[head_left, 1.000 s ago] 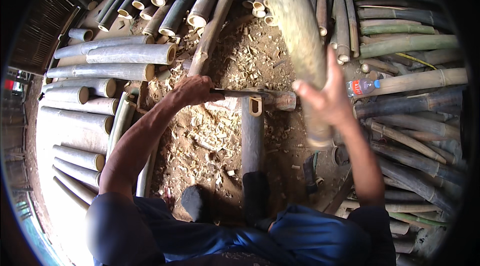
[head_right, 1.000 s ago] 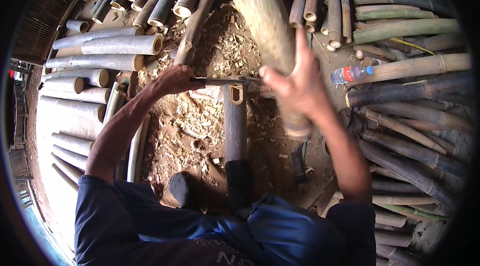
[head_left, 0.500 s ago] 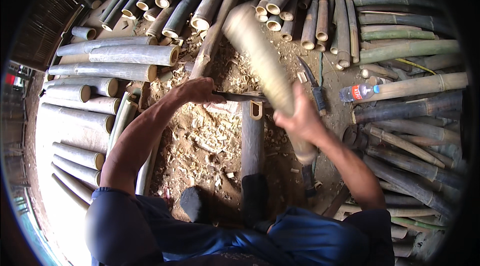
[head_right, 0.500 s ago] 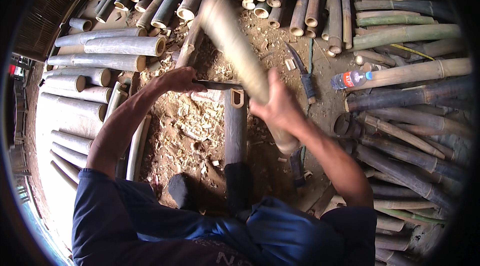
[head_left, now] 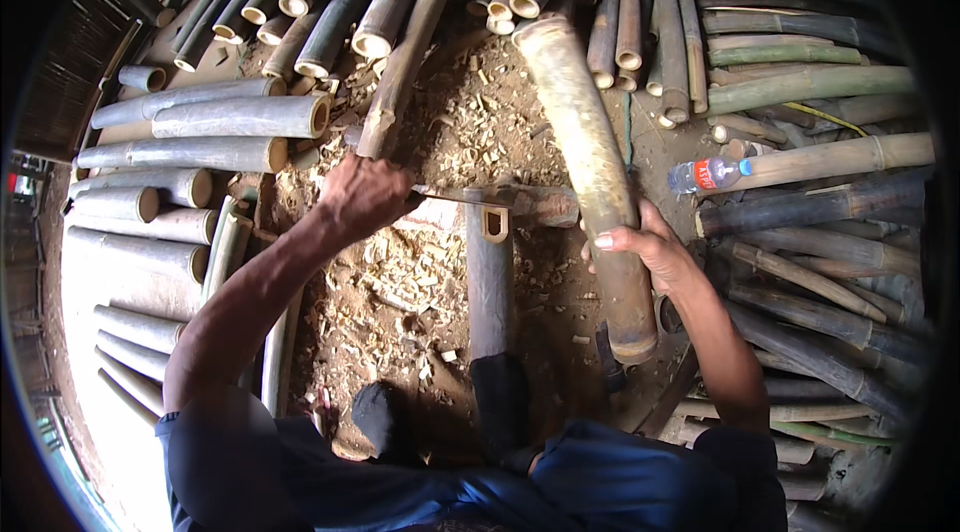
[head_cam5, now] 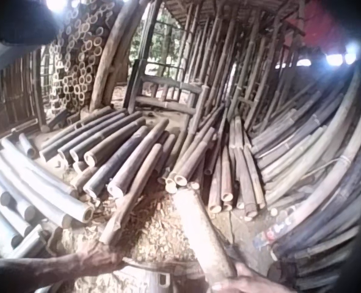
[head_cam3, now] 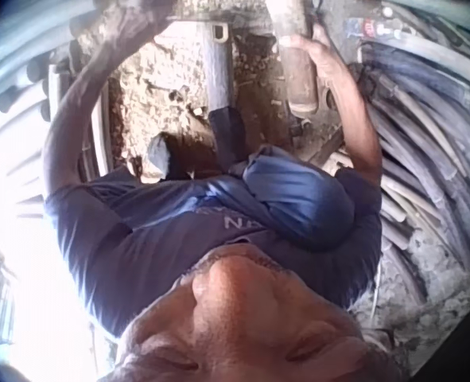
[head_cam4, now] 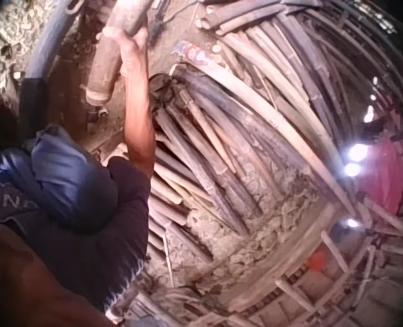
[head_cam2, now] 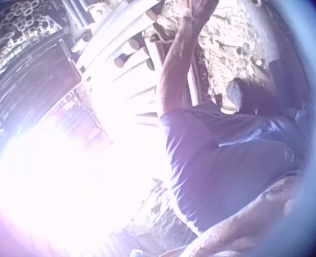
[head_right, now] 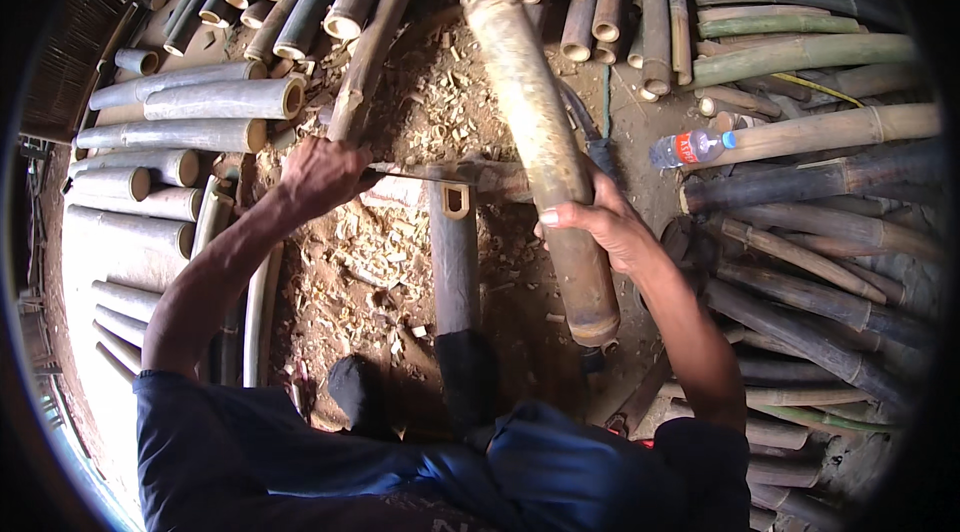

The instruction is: The person carves a bamboo pole using a curved blade, shaving off material and shaping the end of the pole while seated on a stool among other bamboo pieces.

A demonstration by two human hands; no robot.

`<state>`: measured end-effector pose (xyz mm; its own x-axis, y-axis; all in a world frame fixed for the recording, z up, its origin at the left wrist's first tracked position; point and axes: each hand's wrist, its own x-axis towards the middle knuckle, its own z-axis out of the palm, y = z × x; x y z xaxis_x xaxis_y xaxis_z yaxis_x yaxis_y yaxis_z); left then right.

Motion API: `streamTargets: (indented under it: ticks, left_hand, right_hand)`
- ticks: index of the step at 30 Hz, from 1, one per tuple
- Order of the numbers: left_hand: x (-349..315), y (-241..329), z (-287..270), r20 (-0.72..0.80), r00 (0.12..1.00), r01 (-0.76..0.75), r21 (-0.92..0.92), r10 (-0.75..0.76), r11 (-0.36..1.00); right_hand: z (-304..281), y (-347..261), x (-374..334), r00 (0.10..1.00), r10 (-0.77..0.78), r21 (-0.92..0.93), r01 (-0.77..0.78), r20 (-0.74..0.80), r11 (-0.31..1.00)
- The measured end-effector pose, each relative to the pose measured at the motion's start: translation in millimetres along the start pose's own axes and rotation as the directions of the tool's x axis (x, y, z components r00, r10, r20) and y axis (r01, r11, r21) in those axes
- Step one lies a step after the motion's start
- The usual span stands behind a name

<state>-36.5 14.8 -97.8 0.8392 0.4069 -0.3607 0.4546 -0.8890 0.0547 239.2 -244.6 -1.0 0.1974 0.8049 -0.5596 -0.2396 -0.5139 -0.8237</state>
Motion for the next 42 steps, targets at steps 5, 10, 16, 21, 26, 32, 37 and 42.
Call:
streamTargets:
  ticks: [5,10,16,21,26,32,37,42]
  left_hand:
    - [-49.3,22.5,20.4,-0.432,0.902,-0.135,-0.254,0.013,0.958]
    - [-63.0,29.6,59.6,-0.231,0.973,-0.065,-0.310,-0.009,0.949]
    - [-60.0,37.4,51.3,-0.211,0.977,-0.091,-0.324,0.021,0.942]
    - [-62.4,29.8,72.4,-0.187,0.982,-0.035,-0.295,-0.022,0.955]
    - [-61.8,32.8,65.1,-0.179,0.983,-0.017,-0.352,-0.049,0.936]
    - [-58.7,28.5,72.4,-0.123,0.991,0.023,-0.262,-0.057,0.965]
    - [-49.9,25.6,67.1,-0.056,0.998,0.000,-0.161,-0.009,0.987]
    - [-50.2,28.5,62.5,-0.062,0.998,-0.028,-0.160,0.018,0.987]
  right_hand:
    - [-8.5,17.8,-4.9,0.994,0.015,-0.040,-0.020,-0.109,0.999]
    - [-4.2,23.5,1.6,0.992,-0.035,-0.212,0.009,-0.118,0.977]
    - [-30.2,51.1,8.5,0.937,-0.348,-0.687,0.232,-0.032,0.688]
    - [3.1,7.7,-2.5,0.971,-0.197,-0.876,0.207,0.132,0.435]
    - [8.0,-5.5,-1.4,0.920,-0.301,-0.856,0.356,0.251,0.374]
    - [3.5,-7.6,4.0,0.923,-0.343,-0.878,0.304,0.175,0.369]
    - [-26.2,17.2,19.9,0.642,-0.320,-0.714,0.664,0.697,-0.222]
    - [-39.9,25.5,42.9,0.755,-0.087,-0.668,0.513,0.650,-0.539]
